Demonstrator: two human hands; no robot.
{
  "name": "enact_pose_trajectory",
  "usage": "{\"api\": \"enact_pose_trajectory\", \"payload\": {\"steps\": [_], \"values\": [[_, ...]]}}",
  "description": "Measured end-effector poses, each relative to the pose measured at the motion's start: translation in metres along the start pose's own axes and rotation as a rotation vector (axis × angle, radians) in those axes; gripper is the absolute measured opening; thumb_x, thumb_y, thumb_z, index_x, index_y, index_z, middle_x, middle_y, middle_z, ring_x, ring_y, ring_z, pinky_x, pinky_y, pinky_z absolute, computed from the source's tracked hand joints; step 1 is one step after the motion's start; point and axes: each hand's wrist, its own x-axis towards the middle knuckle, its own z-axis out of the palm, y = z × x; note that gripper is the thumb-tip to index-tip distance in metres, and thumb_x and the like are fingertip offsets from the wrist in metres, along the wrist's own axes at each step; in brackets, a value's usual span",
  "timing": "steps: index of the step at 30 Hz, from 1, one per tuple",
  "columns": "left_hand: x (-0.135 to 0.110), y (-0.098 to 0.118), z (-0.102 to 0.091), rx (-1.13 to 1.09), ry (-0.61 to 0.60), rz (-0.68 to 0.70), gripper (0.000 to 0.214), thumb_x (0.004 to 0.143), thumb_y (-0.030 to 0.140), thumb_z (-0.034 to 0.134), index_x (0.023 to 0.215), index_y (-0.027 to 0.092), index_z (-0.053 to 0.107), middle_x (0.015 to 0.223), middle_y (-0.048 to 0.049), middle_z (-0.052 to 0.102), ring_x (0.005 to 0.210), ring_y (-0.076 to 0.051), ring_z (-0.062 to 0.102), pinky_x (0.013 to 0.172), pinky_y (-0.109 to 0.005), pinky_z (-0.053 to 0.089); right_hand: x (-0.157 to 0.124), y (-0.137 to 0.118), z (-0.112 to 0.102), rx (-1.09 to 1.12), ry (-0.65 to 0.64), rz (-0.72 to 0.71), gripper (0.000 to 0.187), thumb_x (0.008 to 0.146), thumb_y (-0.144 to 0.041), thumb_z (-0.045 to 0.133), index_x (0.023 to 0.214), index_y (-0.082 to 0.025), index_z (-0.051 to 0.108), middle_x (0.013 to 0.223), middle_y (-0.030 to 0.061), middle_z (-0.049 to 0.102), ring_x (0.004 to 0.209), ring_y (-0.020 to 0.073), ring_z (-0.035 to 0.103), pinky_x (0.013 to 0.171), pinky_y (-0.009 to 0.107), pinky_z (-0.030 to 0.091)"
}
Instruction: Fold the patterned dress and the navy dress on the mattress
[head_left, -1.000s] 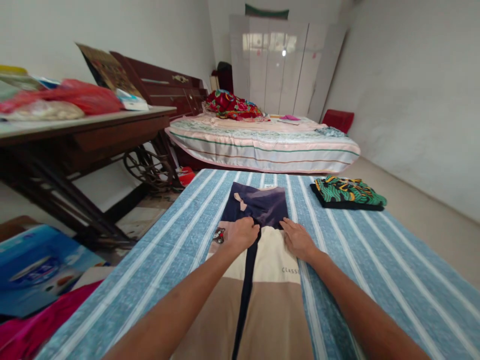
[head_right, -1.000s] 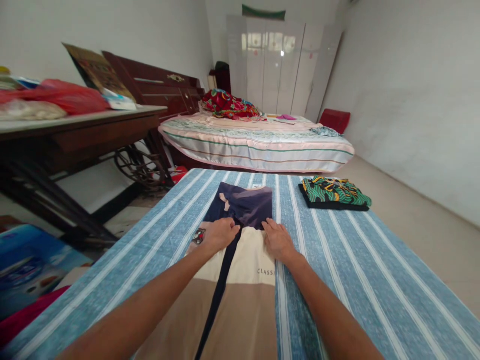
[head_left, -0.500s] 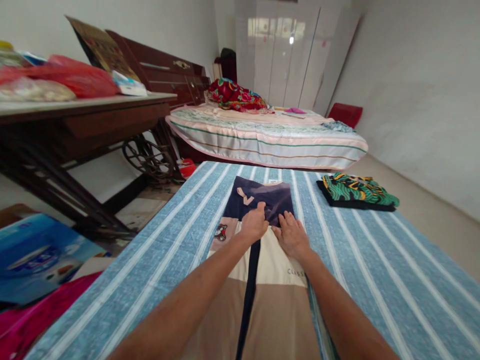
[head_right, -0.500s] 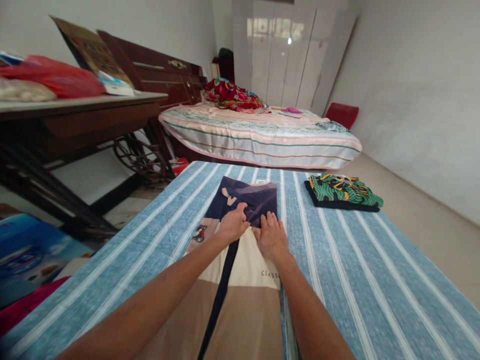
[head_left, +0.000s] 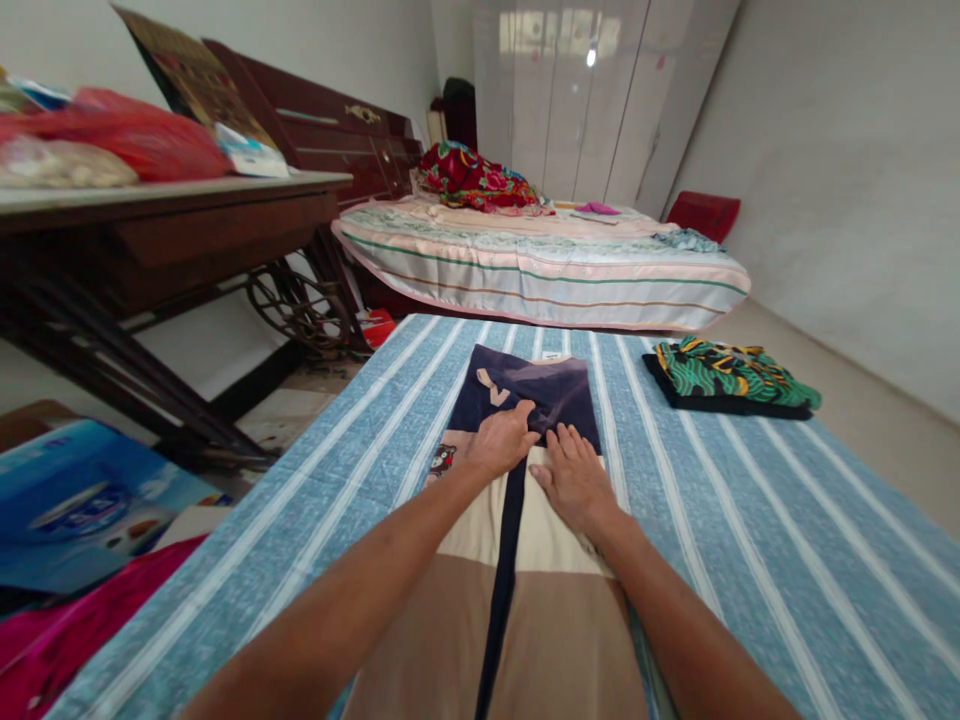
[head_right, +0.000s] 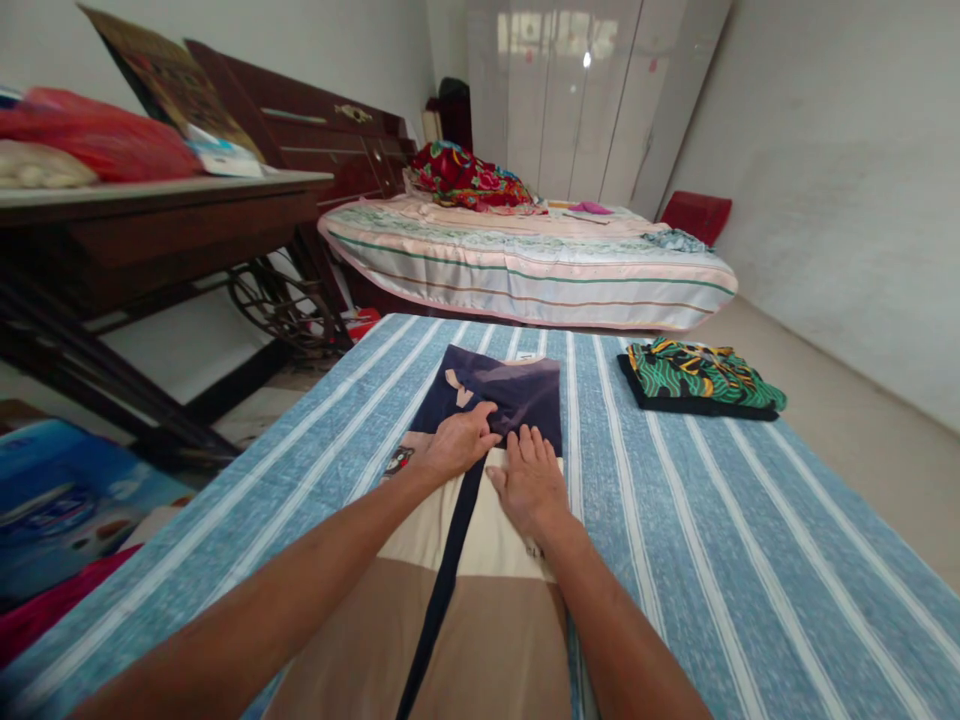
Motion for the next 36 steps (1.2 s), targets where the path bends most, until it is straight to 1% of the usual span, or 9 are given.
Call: {"api": "enact_pose_trajectory", "payload": {"steps": [5,11,15,19,22,25,29,32,36], "values": [[0.011,-0.013,-0.006,-0.121,0.034,0.021,0.035,0.077,0.023,0.058,0.112,0.018,0.054,0.077,0.0011,0.069,0.078,-0.014,0.065,0.074,-0.022,0.047,0.001,-0.002,0.008,-0.014,-0.048,0.029,0.067,0.091,-0.050,0.028,0.140,-0.004,0.030,0.147,0.0187,0.025,0.137,0.0300,0.016,0.108,0.044,0.016],[-0.007,-0.026,-0.010,-0.449,0.246,-0.045,0.028,0.079,0.017,0.048,0.106,0.017,0.056,0.079,-0.0007,0.067,0.073,-0.012,0.064,0.072,-0.023,0.050,0.002,-0.002,0.007,-0.016,-0.069,0.030,0.068,0.092,-0.051,0.026,0.141,-0.005,0.027,0.148,0.0189,0.023,0.137,0.0303,0.016,0.108,0.044,0.014],[-0.030,-0.025,-0.003,-0.324,0.293,-0.039,0.026,0.078,0.013,0.048,0.102,0.017,0.058,0.094,-0.0041,0.067,0.085,-0.014,0.064,0.080,-0.027,0.050,0.002,-0.003,0.008,-0.019,-0.062,0.031,0.069,0.092,-0.053,0.025,0.142,-0.005,0.027,0.148,0.0183,0.023,0.137,0.0299,0.016,0.108,0.044,0.013],[-0.047,-0.020,0.010,-0.097,0.211,0.197,0.026,0.077,0.009,0.048,0.098,0.016,0.060,0.106,-0.0076,0.065,0.100,-0.018,0.060,0.092,-0.033,0.046,0.002,-0.003,0.008,-0.024,-0.055,0.027,0.068,0.091,-0.053,0.026,0.142,-0.008,0.027,0.148,0.0175,0.024,0.137,0.0301,0.017,0.108,0.045,0.014],[-0.050,-0.020,0.014,-0.051,0.197,0.249,0.026,0.080,0.010,0.045,0.100,0.015,0.060,0.108,-0.0084,0.065,0.102,-0.018,0.059,0.094,-0.031,0.045,0.001,-0.004,0.007,-0.021,-0.059,0.025,0.066,0.091,-0.053,0.028,0.142,-0.011,0.028,0.148,0.0173,0.024,0.137,0.0308,0.017,0.108,0.046,0.015],[-0.041,-0.023,0.006,0.001,0.254,0.248,0.028,0.083,0.010,0.042,0.105,0.014,0.058,0.109,-0.0096,0.064,0.104,-0.018,0.058,0.094,-0.032,0.045,0.001,-0.004,0.007,-0.016,-0.052,0.017,0.066,0.091,-0.054,0.026,0.142,-0.012,0.029,0.148,0.0172,0.025,0.137,0.0312,0.017,0.107,0.046,0.015],[-0.015,-0.024,-0.010,0.217,0.287,0.329,0.036,0.081,0.007,0.041,0.113,0.015,0.054,0.124,-0.0124,0.054,0.119,-0.023,0.045,0.099,-0.039,0.039,0.001,-0.005,0.007,-0.029,-0.037,0.013,0.065,0.091,-0.054,0.026,0.142,-0.012,0.031,0.147,0.0179,0.026,0.136,0.0314,0.018,0.107,0.047,0.016],[0.007,-0.023,-0.017,0.344,0.249,0.346,0.037,0.077,0.006,0.045,0.111,0.016,0.056,0.128,-0.0132,0.048,0.121,-0.026,0.040,0.097,-0.042,0.038,0.001,-0.004,0.007,-0.039,-0.035,0.011,0.065,0.091,-0.053,0.026,0.142,-0.012,0.030,0.147,0.0181,0.027,0.136,0.0314,0.019,0.107,0.046,0.016],[0.026,-0.021,-0.023,0.394,0.125,0.446,0.021,0.079,0.011,0.046,0.092,0.015,0.062,0.112,-0.0120,0.056,0.111,-0.025,0.046,0.093,-0.039,0.039,0.001,-0.004,0.009,-0.032,-0.035,0.008,0.066,0.091,-0.054,0.026,0.142,-0.012,0.030,0.147,0.0182,0.025,0.136,0.0317,0.018,0.106,0.047,0.016]]}}
